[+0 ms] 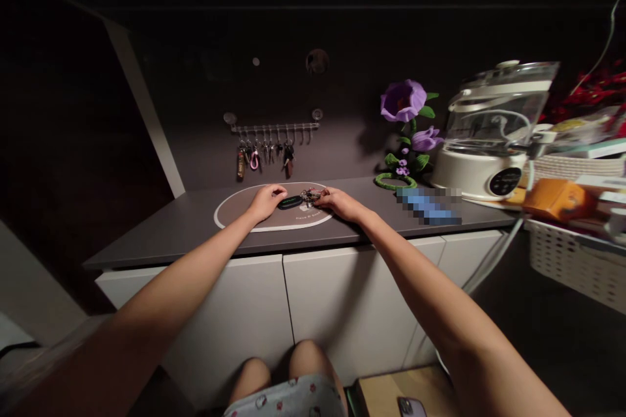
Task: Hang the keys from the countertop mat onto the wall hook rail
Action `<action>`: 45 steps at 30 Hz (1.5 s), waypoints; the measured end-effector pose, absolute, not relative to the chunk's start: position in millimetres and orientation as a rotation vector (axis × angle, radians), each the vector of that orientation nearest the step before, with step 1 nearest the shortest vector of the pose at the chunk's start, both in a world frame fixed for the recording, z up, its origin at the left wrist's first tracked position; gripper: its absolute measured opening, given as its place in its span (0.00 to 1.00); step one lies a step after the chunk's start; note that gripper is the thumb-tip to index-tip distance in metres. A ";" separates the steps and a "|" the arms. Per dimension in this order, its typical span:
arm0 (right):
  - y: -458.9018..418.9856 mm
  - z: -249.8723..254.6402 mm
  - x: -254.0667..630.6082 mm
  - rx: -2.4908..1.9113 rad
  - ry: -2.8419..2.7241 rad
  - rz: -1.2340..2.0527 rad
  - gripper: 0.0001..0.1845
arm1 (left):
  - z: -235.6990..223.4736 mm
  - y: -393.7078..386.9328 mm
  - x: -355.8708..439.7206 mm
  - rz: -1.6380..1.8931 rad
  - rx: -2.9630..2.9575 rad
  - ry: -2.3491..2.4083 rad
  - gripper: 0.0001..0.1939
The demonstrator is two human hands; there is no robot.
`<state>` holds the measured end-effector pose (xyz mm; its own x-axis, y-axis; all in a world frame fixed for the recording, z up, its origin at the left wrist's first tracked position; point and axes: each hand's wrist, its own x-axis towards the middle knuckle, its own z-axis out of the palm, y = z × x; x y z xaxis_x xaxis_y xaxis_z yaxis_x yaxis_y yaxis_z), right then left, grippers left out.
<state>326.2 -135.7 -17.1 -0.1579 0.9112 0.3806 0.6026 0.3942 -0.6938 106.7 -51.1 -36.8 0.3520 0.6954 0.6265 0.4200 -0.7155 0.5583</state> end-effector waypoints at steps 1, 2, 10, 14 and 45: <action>-139.4 -15.5 323.5 -1.320 -1.829 0.538 0.11 | -36.9 -51.1 106.6 1.291 2.323 0.995 0.05; -142.5 -13.7 321.5 -1.319 -1.825 0.562 0.11 | -37.1 -50.9 106.5 1.285 2.326 0.998 0.05; -144.5 -12.6 328.3 -1.421 -1.887 0.558 0.14 | -39.6 -47.3 105.4 1.269 2.386 0.989 0.06; -140.9 -11.3 330.8 -1.557 -2.031 0.277 0.15 | -39.5 -47.7 105.0 1.266 2.400 0.985 0.07; -105.3 5.9 300.4 -1.035 -2.049 -0.076 0.11 | -39.0 -48.5 106.5 1.274 2.440 0.944 0.07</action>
<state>300.4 -105.3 5.9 -0.3260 0.6444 0.6917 0.6935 0.6603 -0.2882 106.5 -48.5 -39.0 0.4140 0.6373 0.6500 0.4365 -0.7656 0.4726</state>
